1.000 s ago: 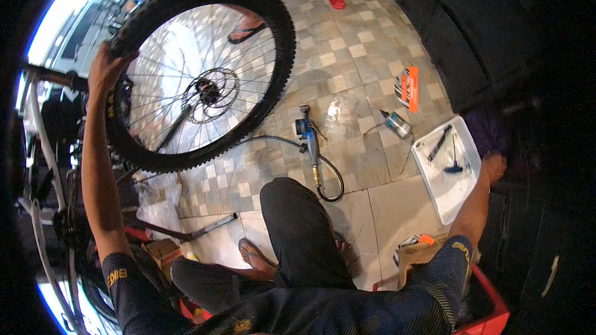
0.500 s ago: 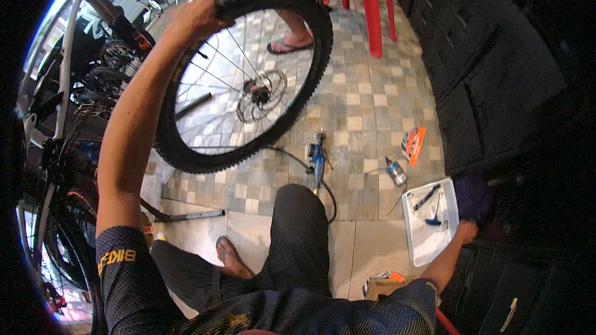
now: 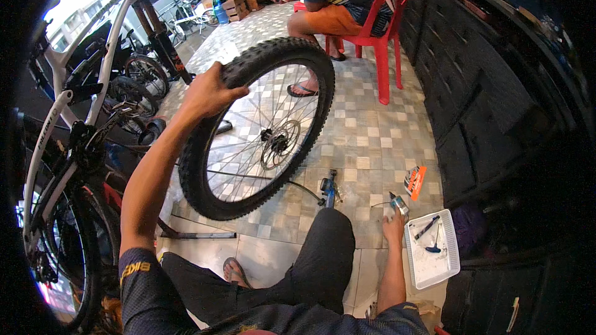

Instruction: The person inflates a bicycle tire using a handheld air pump with a pressure gauge. They attach the pump to the valve, inflate the tire while monitoring the gauge, and then remove the pump.

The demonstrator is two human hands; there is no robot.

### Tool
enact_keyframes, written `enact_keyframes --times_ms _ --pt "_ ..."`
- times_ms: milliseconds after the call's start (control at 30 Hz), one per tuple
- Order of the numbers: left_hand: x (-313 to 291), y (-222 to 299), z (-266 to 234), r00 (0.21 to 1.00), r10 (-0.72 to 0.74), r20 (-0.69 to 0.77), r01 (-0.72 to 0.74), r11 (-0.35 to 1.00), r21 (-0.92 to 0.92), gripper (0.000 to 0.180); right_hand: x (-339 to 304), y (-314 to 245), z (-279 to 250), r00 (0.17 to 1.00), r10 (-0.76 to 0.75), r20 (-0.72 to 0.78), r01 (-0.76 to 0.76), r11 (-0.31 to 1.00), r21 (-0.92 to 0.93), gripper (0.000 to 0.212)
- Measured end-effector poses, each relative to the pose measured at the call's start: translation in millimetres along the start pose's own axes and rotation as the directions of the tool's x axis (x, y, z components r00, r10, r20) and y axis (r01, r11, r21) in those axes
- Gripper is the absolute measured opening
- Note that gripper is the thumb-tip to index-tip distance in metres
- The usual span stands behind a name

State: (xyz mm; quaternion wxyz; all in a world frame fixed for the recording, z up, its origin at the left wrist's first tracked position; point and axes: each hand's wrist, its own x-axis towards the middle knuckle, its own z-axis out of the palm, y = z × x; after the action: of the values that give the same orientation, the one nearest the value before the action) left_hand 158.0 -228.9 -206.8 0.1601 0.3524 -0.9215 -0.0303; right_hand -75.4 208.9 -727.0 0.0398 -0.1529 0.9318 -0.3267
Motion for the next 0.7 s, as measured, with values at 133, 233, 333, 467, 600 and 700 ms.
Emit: enact_keyframes --times_ms 133,233,333,467,600,700 --pt "-83 -58 -38 0.971 -0.076 -0.226 0.039 0.986 -0.165 0.072 30 -74 4 0.989 -0.125 0.08 0.122 0.991 0.048 0.069" --pt "-144 -87 -44 0.938 -0.266 -0.22 0.172 0.913 -0.37 0.061 60 -89 9 0.983 -0.126 0.136 0.124 0.992 0.02 0.067" --pt "-212 -99 -51 0.894 -0.417 -0.165 0.265 0.789 -0.555 0.061 77 -113 45 0.967 -0.105 0.233 0.12 0.991 -0.055 0.064" --pt "-285 -153 -22 0.786 -0.587 -0.195 0.471 0.772 -0.427 0.069 80 -133 100 0.938 -0.175 0.3 0.188 0.982 -0.014 0.065" --pt "-342 -213 2 0.658 -0.705 -0.264 0.59 0.701 -0.4 0.066 68 -153 137 0.879 -0.167 0.446 0.198 0.98 -0.024 0.067" --pt "-358 -243 4 0.606 -0.787 -0.115 0.658 0.578 -0.483 0.066 59 -170 156 0.863 -0.143 0.485 0.179 0.983 -0.028 0.069"
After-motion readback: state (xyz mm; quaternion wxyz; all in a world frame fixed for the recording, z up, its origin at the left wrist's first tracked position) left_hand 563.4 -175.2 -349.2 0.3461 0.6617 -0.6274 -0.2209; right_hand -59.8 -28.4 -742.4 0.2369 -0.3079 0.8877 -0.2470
